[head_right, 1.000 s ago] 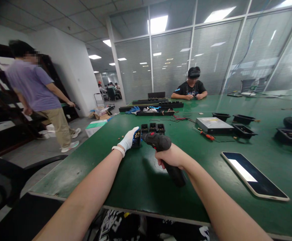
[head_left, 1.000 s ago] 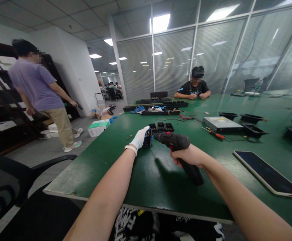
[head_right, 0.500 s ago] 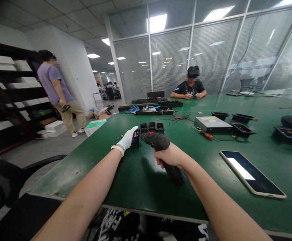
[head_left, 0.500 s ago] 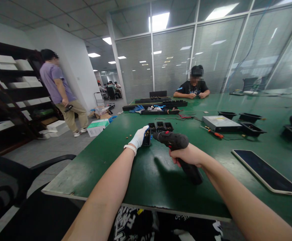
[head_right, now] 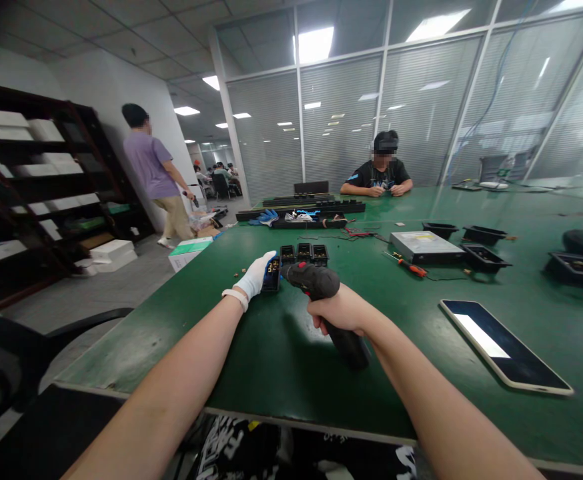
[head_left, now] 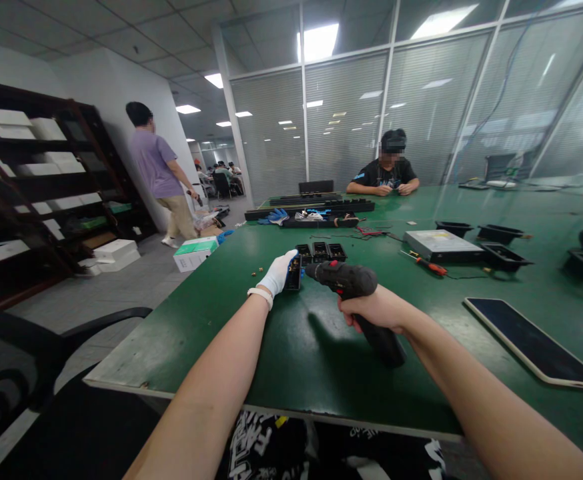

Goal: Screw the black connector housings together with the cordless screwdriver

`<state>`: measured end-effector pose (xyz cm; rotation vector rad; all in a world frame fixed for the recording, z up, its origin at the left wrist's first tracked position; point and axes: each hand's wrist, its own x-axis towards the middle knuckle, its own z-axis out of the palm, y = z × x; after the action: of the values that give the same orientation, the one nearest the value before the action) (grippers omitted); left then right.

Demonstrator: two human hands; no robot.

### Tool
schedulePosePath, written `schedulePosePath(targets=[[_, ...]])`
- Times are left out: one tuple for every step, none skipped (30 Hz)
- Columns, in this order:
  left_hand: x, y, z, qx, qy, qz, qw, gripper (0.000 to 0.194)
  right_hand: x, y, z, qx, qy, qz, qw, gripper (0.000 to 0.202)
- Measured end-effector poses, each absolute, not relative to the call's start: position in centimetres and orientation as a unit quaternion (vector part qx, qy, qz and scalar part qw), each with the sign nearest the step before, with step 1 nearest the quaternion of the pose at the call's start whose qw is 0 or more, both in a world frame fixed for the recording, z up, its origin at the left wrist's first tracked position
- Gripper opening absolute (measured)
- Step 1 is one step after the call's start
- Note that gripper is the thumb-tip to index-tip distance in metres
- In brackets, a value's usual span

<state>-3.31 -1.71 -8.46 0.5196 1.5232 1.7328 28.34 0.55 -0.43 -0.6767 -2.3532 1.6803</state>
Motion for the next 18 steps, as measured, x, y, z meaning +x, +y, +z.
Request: schedulePosePath(targets=[[-3.3,-1.73,-8.44,0.198,0.597,0.677,0.382,0.052,28.36,0.55,-0.41,-0.227,-0.79,0.564,0.086,0.011],[-3.27,-1.75,-8.4,0.196,0.597,0.677,0.383,0.053,28.37,0.53,-0.38,-0.226,-0.79,0.563,0.087,0.011],[-3.23,-1.78,-8.36,0.195,0.597,0.677,0.383,0.053,28.39,0.52,-0.33,-0.226,-0.791,0.562,0.087,0.011],[-3.2,-1.8,-8.32,0.195,0.597,0.678,0.383,0.053,28.41,0.5,-0.28,-0.226,-0.791,0.562,0.088,0.011],[-3.18,-1.81,-8.3,0.194,0.597,0.678,0.383,0.053,28.42,0.48,-0.22,-0.225,-0.791,0.562,0.089,0.011],[-3.17,-1.81,-8.3,0.192,0.597,0.678,0.384,0.054,28.43,0.46,-0.17,-0.225,-0.791,0.562,0.089,0.011],[-3.17,-1.8,-8.32,0.191,0.596,0.679,0.384,0.054,28.44,0.45,-0.12,-0.225,-0.792,0.561,0.088,0.011],[-3.19,-1.78,-8.36,0.19,0.595,0.68,0.383,0.054,28.44,0.44,-0.09,-0.225,-0.794,0.559,0.086,0.012],[-3.23,-1.76,-8.41,0.192,0.593,0.682,0.382,0.054,28.45,0.44,-0.07,-0.225,-0.795,0.557,0.083,0.013],[-3.27,-1.72,-8.46,0.194,0.592,0.685,0.379,0.054,28.46,0.45,-0.07,-0.225,-0.796,0.556,0.08,0.014],[-3.31,-1.69,-8.51,0.196,0.59,0.686,0.378,0.054,28.47,0.47,-0.08,-0.225,-0.797,0.555,0.079,0.014],[-3.35,-1.66,-8.55,0.198,0.589,0.687,0.377,0.054,28.47,0.49,-0.11,-0.226,-0.796,0.556,0.079,0.014],[-3.38,-1.62,-8.57,0.199,0.588,0.687,0.378,0.054,28.48,0.5,-0.15,-0.228,-0.794,0.558,0.081,0.013],[-3.4,-1.59,-8.58,0.199,0.588,0.686,0.378,0.053,28.48,0.51,-0.19,-0.231,-0.792,0.559,0.082,0.013],[-3.42,-1.56,-8.59,0.2,0.59,0.685,0.38,0.052,28.47,0.51,-0.21,-0.233,-0.791,0.559,0.084,0.013],[-3.42,-1.54,-8.58,0.2,0.591,0.683,0.379,0.051,28.47,0.49,-0.21,-0.235,-0.791,0.559,0.085,0.013],[-3.42,-1.53,-8.57,0.202,0.591,0.683,0.378,0.05,28.46,0.46,-0.19,-0.236,-0.792,0.557,0.086,0.013],[-3.41,-1.53,-8.55,0.204,0.591,0.684,0.377,0.049,28.46,0.41,-0.15,-0.236,-0.793,0.555,0.086,0.014]])
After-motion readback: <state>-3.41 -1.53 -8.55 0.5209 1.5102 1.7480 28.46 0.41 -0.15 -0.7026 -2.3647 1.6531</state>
